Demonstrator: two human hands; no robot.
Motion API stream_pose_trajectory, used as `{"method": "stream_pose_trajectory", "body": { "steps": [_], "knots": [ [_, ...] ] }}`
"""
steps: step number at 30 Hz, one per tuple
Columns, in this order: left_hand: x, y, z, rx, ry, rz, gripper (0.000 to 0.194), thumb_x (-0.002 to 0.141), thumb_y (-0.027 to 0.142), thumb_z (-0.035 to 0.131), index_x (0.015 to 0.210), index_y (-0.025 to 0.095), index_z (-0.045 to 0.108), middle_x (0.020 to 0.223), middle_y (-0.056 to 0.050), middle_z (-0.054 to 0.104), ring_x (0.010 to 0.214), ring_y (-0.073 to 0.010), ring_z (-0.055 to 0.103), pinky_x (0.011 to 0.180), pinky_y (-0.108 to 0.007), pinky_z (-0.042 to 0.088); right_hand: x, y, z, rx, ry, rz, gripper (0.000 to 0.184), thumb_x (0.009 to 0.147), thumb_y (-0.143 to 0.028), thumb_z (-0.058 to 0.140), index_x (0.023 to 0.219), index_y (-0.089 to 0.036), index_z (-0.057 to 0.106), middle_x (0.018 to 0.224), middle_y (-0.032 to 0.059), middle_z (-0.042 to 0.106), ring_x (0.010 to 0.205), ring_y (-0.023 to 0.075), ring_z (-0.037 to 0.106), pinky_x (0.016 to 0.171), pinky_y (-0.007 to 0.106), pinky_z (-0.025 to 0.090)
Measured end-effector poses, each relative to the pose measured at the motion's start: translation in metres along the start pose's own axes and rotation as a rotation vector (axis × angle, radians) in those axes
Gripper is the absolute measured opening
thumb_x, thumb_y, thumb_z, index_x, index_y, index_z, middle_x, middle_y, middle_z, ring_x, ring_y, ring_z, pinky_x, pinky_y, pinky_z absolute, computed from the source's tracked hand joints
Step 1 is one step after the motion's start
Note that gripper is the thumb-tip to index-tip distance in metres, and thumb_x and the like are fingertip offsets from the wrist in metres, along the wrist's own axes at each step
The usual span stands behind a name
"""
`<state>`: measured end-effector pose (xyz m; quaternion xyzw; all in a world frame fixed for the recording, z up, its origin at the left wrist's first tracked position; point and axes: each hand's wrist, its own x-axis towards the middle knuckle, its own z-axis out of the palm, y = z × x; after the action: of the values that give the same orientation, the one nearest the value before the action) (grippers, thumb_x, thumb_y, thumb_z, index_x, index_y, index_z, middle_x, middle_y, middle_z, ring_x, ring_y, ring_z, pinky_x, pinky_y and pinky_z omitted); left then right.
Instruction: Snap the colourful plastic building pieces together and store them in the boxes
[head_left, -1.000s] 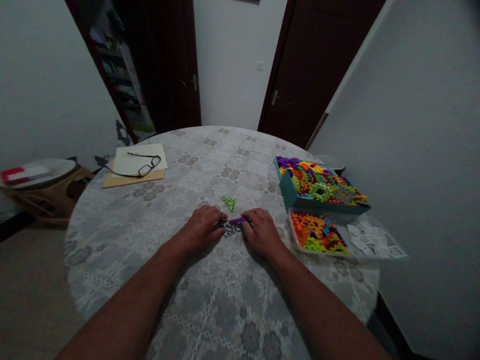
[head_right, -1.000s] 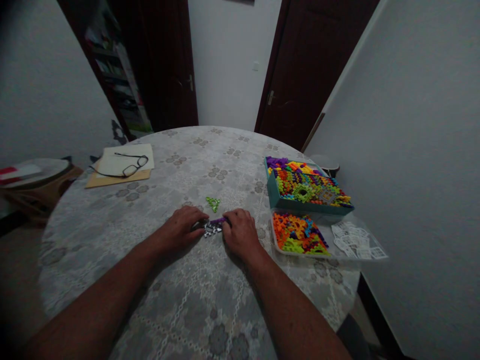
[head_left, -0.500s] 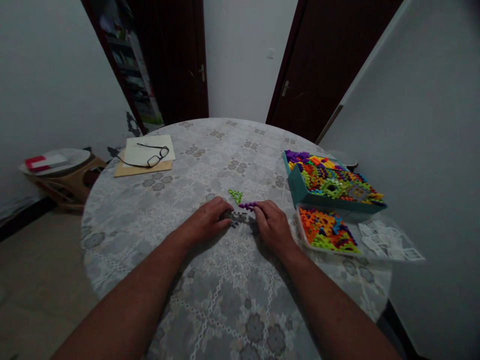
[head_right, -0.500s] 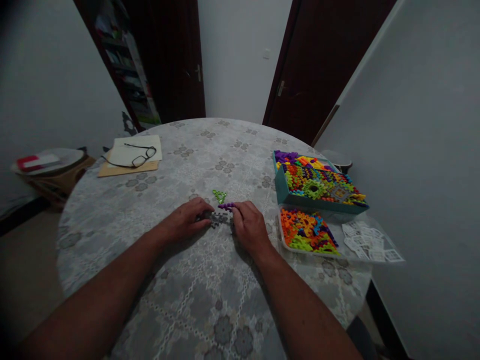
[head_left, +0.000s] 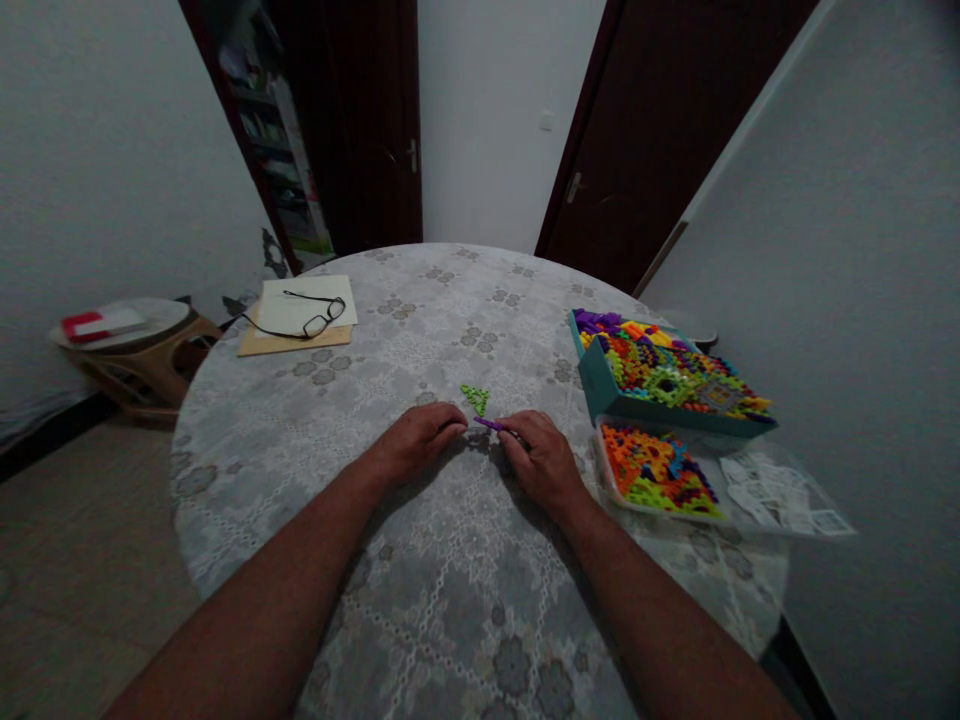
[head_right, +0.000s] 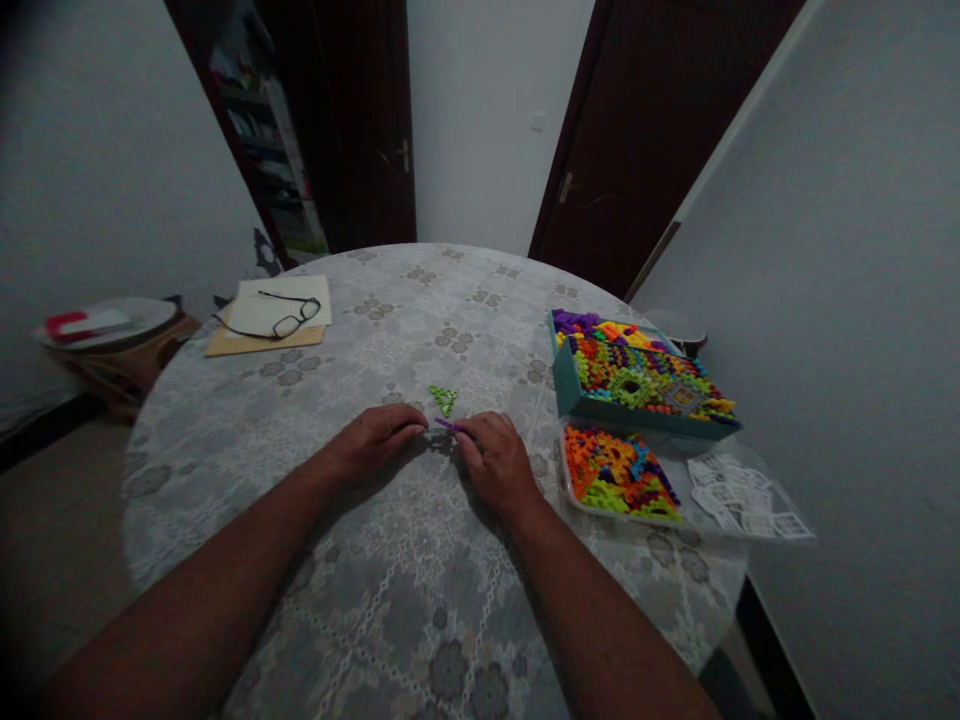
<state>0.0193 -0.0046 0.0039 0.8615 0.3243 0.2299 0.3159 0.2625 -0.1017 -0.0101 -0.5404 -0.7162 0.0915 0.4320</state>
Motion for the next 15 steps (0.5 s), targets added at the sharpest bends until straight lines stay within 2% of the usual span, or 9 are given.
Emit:
{"method": "stream_pose_trajectory", "body": {
  "steps": [4,8,12,15],
  "knots": [
    [0.001,0.0,0.001,-0.127,0.051,-0.091,0.033,0.106,0.046,0.056,0.102,0.022,0.077,0.09,-0.005,0.075,0.085,-0.0215,0.066,0.082,-0.035,0.049,0.0,0.001,0.002,0.137,0.014,0.037,0.022,0.108,-0.028,0.064,0.119,-0.023,0.082,0.111,0.0086,0.079,0.103,0.0236,0.074,0.093,0.037,0.057],
    [0.001,0.006,-0.001,-0.26,0.028,-0.153,0.033,0.103,0.048,0.059,0.098,0.02,0.076,0.082,-0.004,0.071,0.077,-0.0199,0.061,0.074,-0.034,0.046,-0.001,-0.001,0.003,0.237,-0.006,0.113,0.02,0.108,-0.03,0.064,0.117,-0.024,0.081,0.108,0.0063,0.078,0.1,0.0216,0.074,0.09,0.034,0.057],
    [0.001,0.013,-0.002,-0.292,0.019,-0.165,0.029,0.101,0.046,0.062,0.094,0.02,0.074,0.079,-0.002,0.068,0.074,-0.018,0.057,0.072,-0.033,0.043,-0.001,-0.005,0.001,0.228,-0.016,0.152,0.019,0.108,-0.031,0.064,0.112,-0.023,0.08,0.104,0.0058,0.078,0.097,0.0214,0.073,0.09,0.034,0.056],
    [0.0,0.014,-0.001,-0.307,0.038,-0.186,0.025,0.099,0.044,0.065,0.093,0.021,0.071,0.08,-0.001,0.068,0.074,-0.0174,0.057,0.072,-0.032,0.043,-0.001,-0.008,-0.002,0.187,-0.038,0.117,0.02,0.109,-0.031,0.062,0.113,-0.023,0.079,0.104,0.0066,0.077,0.098,0.0218,0.073,0.09,0.035,0.055]
  ]
}}
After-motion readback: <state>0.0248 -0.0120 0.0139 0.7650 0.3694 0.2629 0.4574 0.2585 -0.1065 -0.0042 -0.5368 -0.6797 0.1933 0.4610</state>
